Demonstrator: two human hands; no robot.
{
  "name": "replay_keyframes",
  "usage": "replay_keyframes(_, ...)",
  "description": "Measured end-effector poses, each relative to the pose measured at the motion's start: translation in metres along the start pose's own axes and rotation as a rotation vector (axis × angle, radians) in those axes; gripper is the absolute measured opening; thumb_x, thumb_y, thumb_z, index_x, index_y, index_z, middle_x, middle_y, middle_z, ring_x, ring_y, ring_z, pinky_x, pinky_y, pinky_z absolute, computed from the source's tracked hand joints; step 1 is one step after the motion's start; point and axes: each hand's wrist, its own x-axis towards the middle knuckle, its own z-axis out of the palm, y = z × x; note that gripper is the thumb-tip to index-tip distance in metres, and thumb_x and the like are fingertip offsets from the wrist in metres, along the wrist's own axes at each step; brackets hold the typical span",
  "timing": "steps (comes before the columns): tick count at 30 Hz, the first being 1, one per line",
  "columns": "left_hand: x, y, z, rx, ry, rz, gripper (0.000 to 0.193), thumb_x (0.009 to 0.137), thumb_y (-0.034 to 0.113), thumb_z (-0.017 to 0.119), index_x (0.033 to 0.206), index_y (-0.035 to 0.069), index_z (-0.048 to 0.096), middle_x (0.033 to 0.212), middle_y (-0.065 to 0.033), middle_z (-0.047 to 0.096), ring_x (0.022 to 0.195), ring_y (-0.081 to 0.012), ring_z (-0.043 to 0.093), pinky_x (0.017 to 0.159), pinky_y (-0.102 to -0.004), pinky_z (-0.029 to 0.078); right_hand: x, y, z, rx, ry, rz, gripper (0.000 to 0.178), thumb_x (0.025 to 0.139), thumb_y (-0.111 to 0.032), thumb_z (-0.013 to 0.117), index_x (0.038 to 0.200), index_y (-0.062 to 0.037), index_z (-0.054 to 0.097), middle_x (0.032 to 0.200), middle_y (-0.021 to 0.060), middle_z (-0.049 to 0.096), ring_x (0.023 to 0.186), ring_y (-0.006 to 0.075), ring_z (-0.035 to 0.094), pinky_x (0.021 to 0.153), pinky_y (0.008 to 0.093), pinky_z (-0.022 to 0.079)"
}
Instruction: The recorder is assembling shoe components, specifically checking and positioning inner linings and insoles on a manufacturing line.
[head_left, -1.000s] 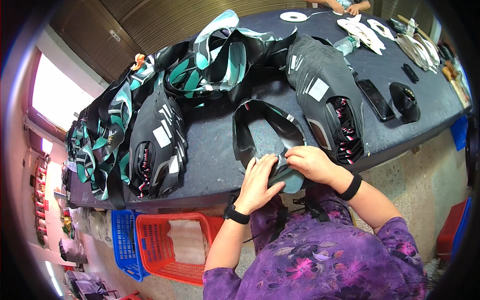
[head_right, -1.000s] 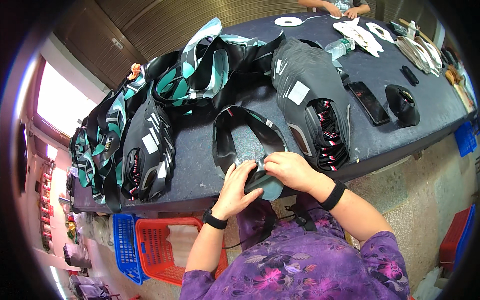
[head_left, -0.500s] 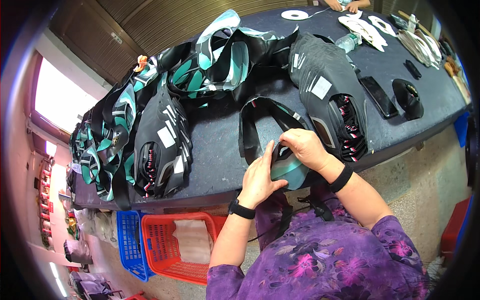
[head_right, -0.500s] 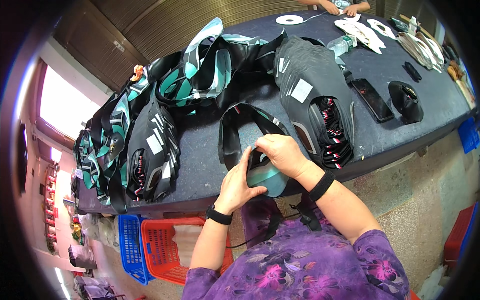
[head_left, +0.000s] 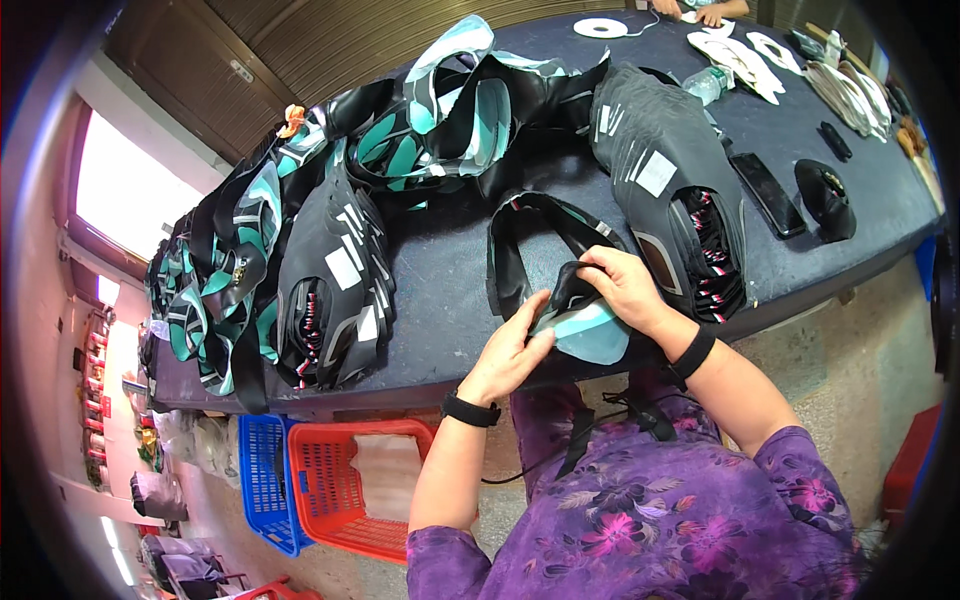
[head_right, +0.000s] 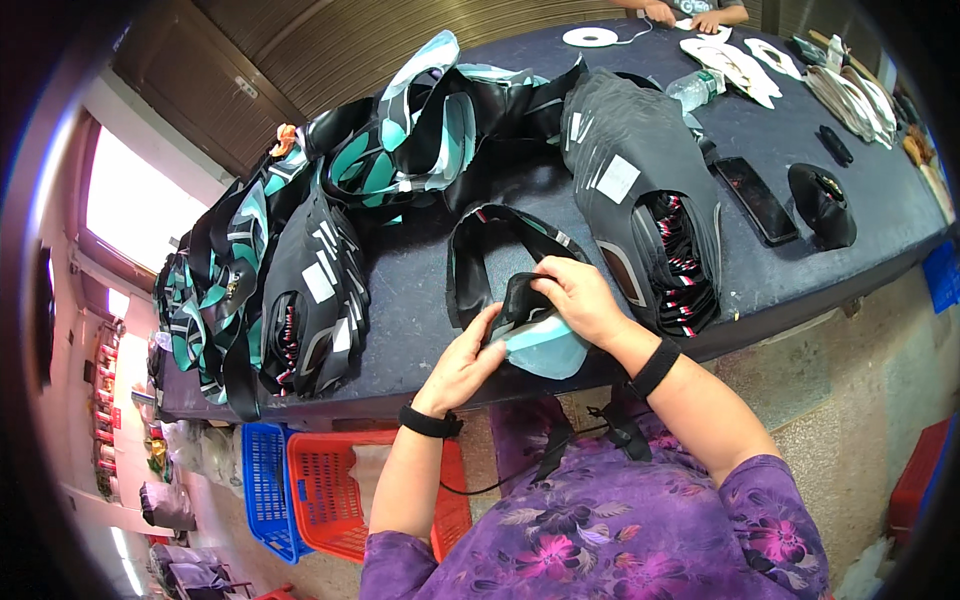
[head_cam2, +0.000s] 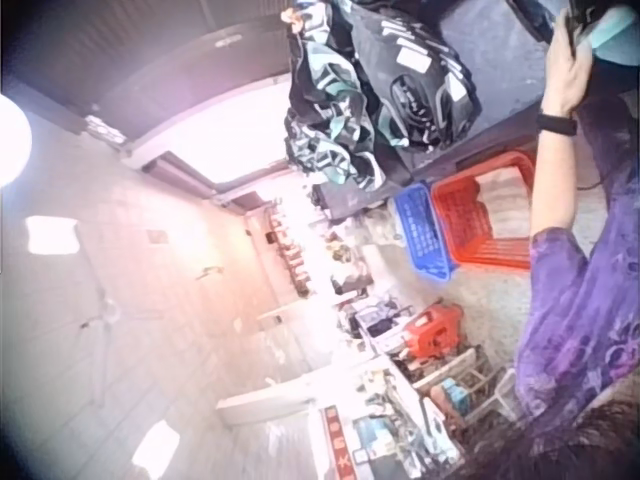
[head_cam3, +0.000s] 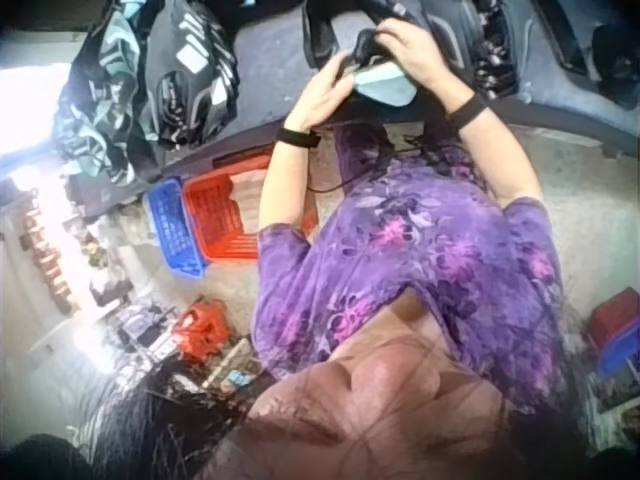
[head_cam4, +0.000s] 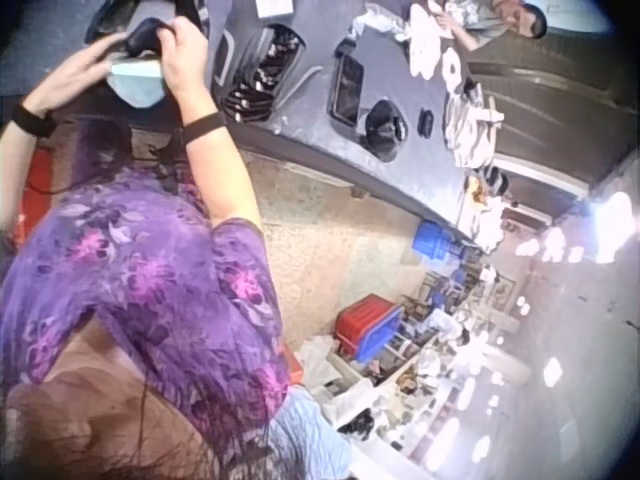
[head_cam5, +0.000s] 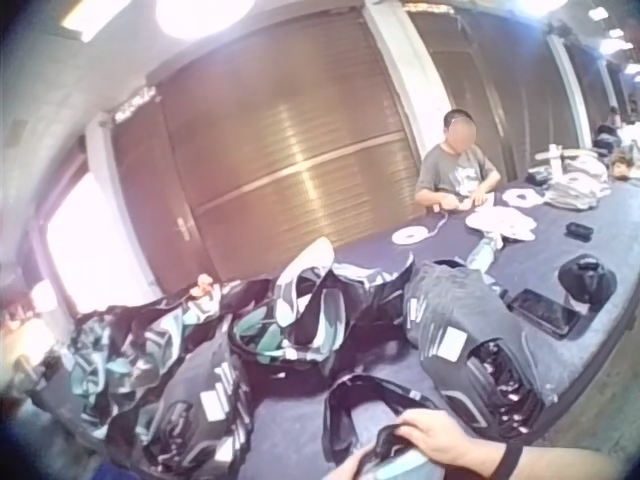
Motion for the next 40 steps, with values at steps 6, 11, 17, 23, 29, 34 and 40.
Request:
replay_keyframes(6,0.002,-0.011,-0.001,-0.002,-0.009,-0.002,0.041,0.074,0.002,0.052,0.114,-0.003,0.046,0.11,-0.0141,0.054,0.106,-0.0214,0.05,0.093,-0.0311,0.037,-0.011,-0.004,-0.011,0.097,-0.173,0.036,0.021,0.072,-0.007,0.061,0.092,-0.0015,0.056,0.083,0.0104,0.061,0.08,0.0181,0.059,0.072,0.0284,0.046)
replay_keyframes(11,0.005,0.001,0.007,0.187,0.013,0.0,0.048,0.069,0.003,0.06,0.114,-0.002,0.045,0.109,-0.0155,0.054,0.106,-0.0232,0.05,0.093,-0.0301,0.037,-0.011,0.012,-0.007,-0.007,-0.211,-0.063,0.015,0.074,-0.004,0.059,0.089,-0.0004,0.061,0.087,0.0132,0.062,0.083,0.0258,0.06,0.074,0.0297,0.047)
replay_keyframes(17,0.006,0.008,0.008,0.379,0.051,0.015,0.069,0.065,0.008,0.066,0.125,0.004,0.034,0.121,-0.017,0.044,0.113,-0.0292,0.043,0.095,-0.0328,0.035,0.006,0.006,-0.007,0.039,-0.099,0.077,0.016,0.077,-0.006,0.055,0.091,-0.0008,0.061,0.084,0.0143,0.062,0.08,0.0255,0.06,0.073,0.0308,0.046)
replay_keyframes(23,0.0,-0.004,0.006,0.416,-0.009,0.17,0.058,0.068,0.003,0.061,0.123,0.004,0.041,0.125,-0.0148,0.042,0.121,-0.0308,0.033,0.1,-0.0378,0.028,-0.016,0.012,-0.019,-0.049,-0.238,-0.152,0.026,0.071,0.003,0.054,0.094,-0.0074,0.062,0.102,0.0111,0.059,0.102,0.0271,0.052,0.087,0.0334,0.042)
replay_keyframes(29,-0.001,0.001,0.012,0.46,-0.044,0.19,0.058,0.061,-0.008,0.045,0.116,0.011,0.05,0.124,-0.0117,0.043,0.123,-0.0347,0.029,0.1,-0.0413,0.027,-0.04,0.014,-0.025,-0.246,-0.297,-0.24,0.04,0.066,0.007,0.049,0.1,-0.0111,0.061,0.115,0.0092,0.053,0.114,0.0294,0.043,0.097,0.0401,0.032)
replay_keyframes(34,-0.003,-0.006,0.016,0.446,-0.012,0.201,0.059,0.06,-0.01,0.041,0.114,0.012,0.052,0.124,-0.0116,0.043,0.122,-0.0347,0.03,0.101,-0.0414,0.026,-0.04,0.013,-0.021,-0.267,-0.24,-0.266,0.04,0.066,0.007,0.049,0.101,-0.0102,0.06,0.114,0.0124,0.052,0.111,0.0309,0.045,0.095,0.0393,0.034)
replay_keyframes(40,-0.004,-0.008,0.024,0.486,0.023,0.199,0.063,0.059,-0.011,0.043,0.117,0.013,0.052,0.128,-0.0127,0.04,0.124,-0.0334,0.029,0.102,-0.0412,0.023,-0.042,0.015,-0.021,-0.297,-0.201,-0.265,0.04,0.065,0.006,0.05,0.102,-0.0091,0.059,0.115,0.0142,0.051,0.111,0.0314,0.045,0.095,0.0395,0.035)
